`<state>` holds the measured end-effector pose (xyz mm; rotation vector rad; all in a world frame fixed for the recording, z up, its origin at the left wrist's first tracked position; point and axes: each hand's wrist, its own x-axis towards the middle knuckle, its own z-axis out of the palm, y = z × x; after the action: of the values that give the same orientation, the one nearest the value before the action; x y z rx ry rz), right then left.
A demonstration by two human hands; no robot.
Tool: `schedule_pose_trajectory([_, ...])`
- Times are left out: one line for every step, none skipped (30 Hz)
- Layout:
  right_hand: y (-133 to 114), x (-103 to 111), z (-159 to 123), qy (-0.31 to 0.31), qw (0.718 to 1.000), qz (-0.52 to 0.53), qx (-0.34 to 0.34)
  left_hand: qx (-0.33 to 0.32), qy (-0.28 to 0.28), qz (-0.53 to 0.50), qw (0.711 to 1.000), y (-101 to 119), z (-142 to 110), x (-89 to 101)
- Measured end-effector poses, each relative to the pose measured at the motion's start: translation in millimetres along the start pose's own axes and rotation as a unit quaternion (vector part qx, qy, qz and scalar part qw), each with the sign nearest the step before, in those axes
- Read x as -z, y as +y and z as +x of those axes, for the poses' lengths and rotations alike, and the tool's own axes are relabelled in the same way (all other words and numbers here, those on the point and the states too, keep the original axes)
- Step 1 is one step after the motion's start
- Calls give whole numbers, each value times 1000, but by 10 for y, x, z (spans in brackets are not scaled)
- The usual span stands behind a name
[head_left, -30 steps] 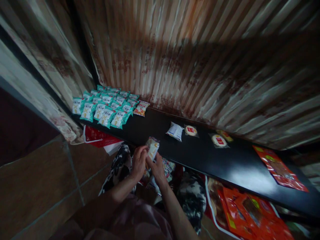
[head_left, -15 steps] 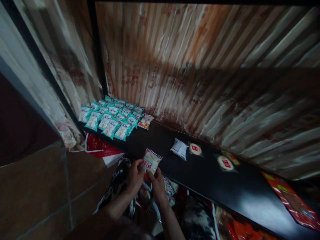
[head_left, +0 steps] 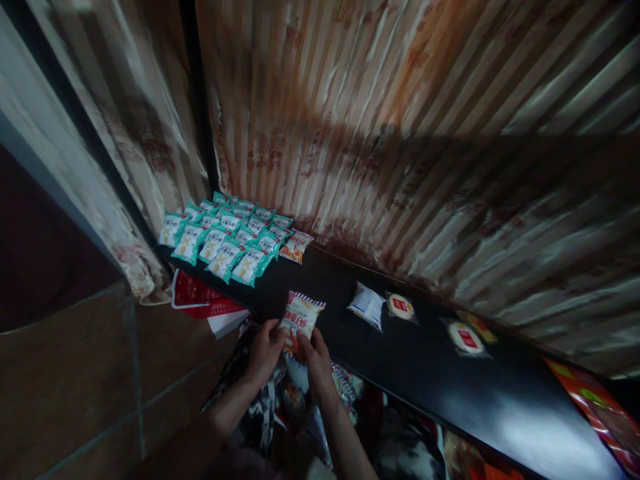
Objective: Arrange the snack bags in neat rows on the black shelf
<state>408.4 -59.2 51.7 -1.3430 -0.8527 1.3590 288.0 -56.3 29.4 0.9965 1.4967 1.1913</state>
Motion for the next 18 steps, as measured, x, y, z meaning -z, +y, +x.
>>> schedule_pose_trajectory([4, -7, 26, -2, 1000, -7, 9, -5, 6, -6, 1000, -8, 17, 7])
schedule_pose_trajectory([6, -13, 53, -5, 1000, -14, 20, -8, 11, -11, 1000, -10, 34, 14])
schedule_pose_trajectory([5, -20, 80, -8, 999, -21, 31, -12, 17, -13, 1000, -9, 50, 20])
schedule_pose_trajectory([1, -28, 108, -11, 999, -26, 40, -13, 24, -13, 1000, -4, 67, 26])
schedule_pose_trajectory([-7, -35, 135, -15, 998, -30, 47, -15, 31, -10, 999, 3, 87, 31])
schedule_pose_trajectory([-17, -42, 161, -20, 998, -32, 51, -18, 36, -7, 999, 10, 109, 34])
schedule_pose_trajectory([-31, -49, 187, -26, 998, -34, 53, -23, 39, -5, 999, 17, 134, 35])
schedule_pose_trajectory([-48, -55, 212, -31, 997, -38, 52, -30, 41, -5, 999, 23, 163, 35])
schedule_pose_trajectory([-69, -60, 236, -37, 997, -44, 51, -37, 42, -6, 998, 27, 193, 33])
schedule_pose_trajectory([-92, -64, 258, -42, 996, -54, 51, -43, 43, -6, 998, 30, 226, 31])
schedule_pose_trajectory([-117, -68, 278, -48, 995, -68, 54, -48, 45, -4, 998, 30, 259, 29])
schedule_pose_trajectory([-144, -71, 297, -52, 993, -86, 60, -52, 47, -2, 998, 28, 293, 27])
schedule_pose_trajectory([-170, -73, 313, -54, 991, -108, 66, -54, 50, 1, 997, 25, 325, 26])
schedule_pose_trajectory([-193, -76, 329, -52, 987, -132, 72, -55, 52, 2, 997, 19, 357, 25])
schedule_pose_trajectory([-213, -78, 343, -49, 984, -155, 78, -58, 55, 3, 997, 12, 387, 25])
schedule_pose_trajectory([-228, -80, 359, -46, 980, -177, 83, -62, 58, 3, 996, 4, 416, 25])
schedule_pose_trajectory([-236, -82, 375, -45, 975, -200, 87, -66, 63, 4, 996, -5, 443, 24])
schedule_pose_trajectory([-238, -84, 392, -45, 970, -222, 91, -70, 68, 8, 995, -13, 470, 23])
